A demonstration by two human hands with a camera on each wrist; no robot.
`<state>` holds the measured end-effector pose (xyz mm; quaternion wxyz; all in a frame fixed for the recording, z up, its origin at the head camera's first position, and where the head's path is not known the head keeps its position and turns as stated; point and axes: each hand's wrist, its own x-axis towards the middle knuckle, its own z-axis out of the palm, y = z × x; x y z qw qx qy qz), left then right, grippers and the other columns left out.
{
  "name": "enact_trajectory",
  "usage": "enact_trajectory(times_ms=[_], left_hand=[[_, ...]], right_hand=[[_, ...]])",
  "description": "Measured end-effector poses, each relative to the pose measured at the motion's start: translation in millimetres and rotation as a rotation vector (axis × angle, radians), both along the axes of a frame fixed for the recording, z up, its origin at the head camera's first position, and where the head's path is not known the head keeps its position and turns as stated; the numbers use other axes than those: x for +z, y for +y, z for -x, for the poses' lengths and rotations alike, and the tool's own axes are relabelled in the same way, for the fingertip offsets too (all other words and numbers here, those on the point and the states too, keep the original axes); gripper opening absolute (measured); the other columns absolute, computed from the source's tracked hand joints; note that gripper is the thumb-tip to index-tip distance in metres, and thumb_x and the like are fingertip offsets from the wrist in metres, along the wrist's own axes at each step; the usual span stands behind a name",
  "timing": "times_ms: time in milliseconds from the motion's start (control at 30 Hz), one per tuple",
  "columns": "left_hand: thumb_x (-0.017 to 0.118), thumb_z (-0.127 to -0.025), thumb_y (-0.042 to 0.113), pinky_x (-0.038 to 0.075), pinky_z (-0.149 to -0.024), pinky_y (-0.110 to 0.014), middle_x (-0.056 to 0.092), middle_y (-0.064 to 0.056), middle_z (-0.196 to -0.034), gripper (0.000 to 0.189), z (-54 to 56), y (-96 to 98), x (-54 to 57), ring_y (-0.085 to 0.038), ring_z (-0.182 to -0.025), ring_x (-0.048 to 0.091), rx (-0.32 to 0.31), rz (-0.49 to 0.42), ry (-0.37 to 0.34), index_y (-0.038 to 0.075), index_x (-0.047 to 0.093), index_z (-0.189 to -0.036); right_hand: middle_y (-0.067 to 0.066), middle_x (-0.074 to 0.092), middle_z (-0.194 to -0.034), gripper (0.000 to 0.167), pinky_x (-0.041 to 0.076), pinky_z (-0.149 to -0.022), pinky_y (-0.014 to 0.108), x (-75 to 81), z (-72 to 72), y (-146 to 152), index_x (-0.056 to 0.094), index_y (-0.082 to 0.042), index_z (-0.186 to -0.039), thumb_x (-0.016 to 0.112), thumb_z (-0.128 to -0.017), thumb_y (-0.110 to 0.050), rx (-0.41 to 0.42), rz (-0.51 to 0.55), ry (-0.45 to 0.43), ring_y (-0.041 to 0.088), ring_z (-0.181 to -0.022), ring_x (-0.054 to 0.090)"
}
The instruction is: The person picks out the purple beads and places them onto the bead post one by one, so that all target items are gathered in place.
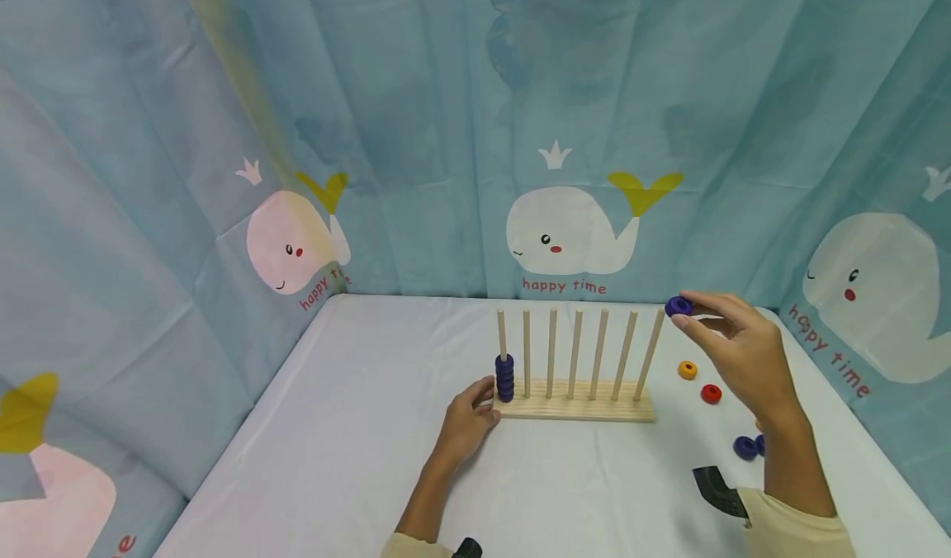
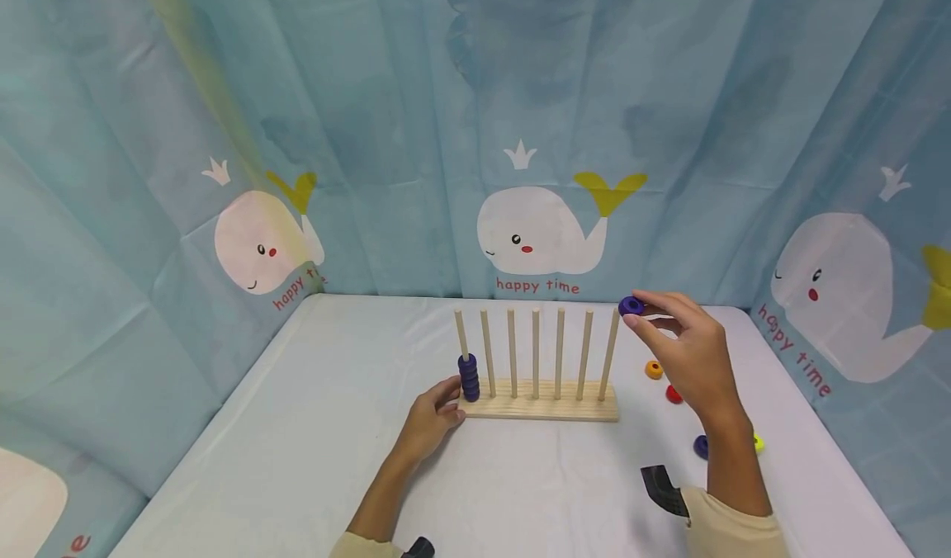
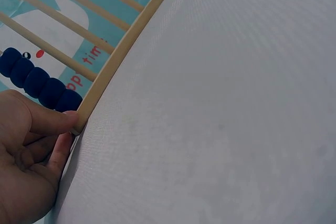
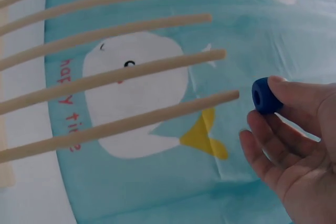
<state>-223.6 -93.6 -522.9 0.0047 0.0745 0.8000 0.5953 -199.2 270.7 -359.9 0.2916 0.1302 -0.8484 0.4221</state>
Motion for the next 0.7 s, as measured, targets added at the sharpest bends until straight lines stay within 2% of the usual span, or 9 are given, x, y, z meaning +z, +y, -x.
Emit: enact_trajectory(times_ms=[200,367,567,700], left_hand=[[0.063,-0.088,-0.002,0.05,-0.094,-0.025,0.055,-0.012,-0.136,0.059,-0.1,-0.4,-1.1,-0.023,-0.116,0.059,0.006,0.009,0.0,0.006,0.046,-0.144],[0.063,-0.088,-0.003,0.051,-0.094,-0.025,0.055,-0.013,-0.136,0.059,-0.3,0.0,-0.9,-0.025,-0.116,0.059,0.002,0.006,0.0,0.005,0.045,-0.144],[0.063,-0.088,-0.003,0.05,-0.094,-0.024,0.055,-0.013,-0.136,0.059,-0.6,0.6,0.6,-0.024,-0.116,0.058,0.007,0.001,-0.011,0.006,0.046,-0.144],[0.063,-0.088,-0.003,0.05,-0.094,-0.023,0.055,-0.013,-0.136,0.059,-0.1,0.7,1.6,-0.024,-0.117,0.058,0.005,-0.002,-0.011,0.006,0.045,-0.144]], right_hand=[[0.0,0.062,-0.114,0.04,0.045,-0.089,0.007,10.5,1.8,-15.1,0.066,-0.011,-0.127,0.073,-0.087,-0.009,0.055,-0.016,0.05,0.002,-0.099,0.059],[-0.003,0.062,-0.115,0.04,0.046,-0.089,0.009,14.6,3.1,-26.4,0.066,-0.012,-0.127,0.073,-0.088,-0.013,0.08,-0.017,0.042,0.002,-0.099,0.059],[-0.003,0.064,-0.113,0.038,0.049,-0.089,0.013,16.8,8.3,-39.9,0.067,-0.012,-0.124,0.073,-0.087,-0.009,0.157,0.017,0.05,0.008,-0.097,0.062],[-0.004,0.063,-0.114,0.038,0.048,-0.087,0.012,18.5,9.7,-50.9,0.067,-0.014,-0.125,0.073,-0.088,-0.011,0.178,0.0,0.049,0.008,-0.098,0.062]])
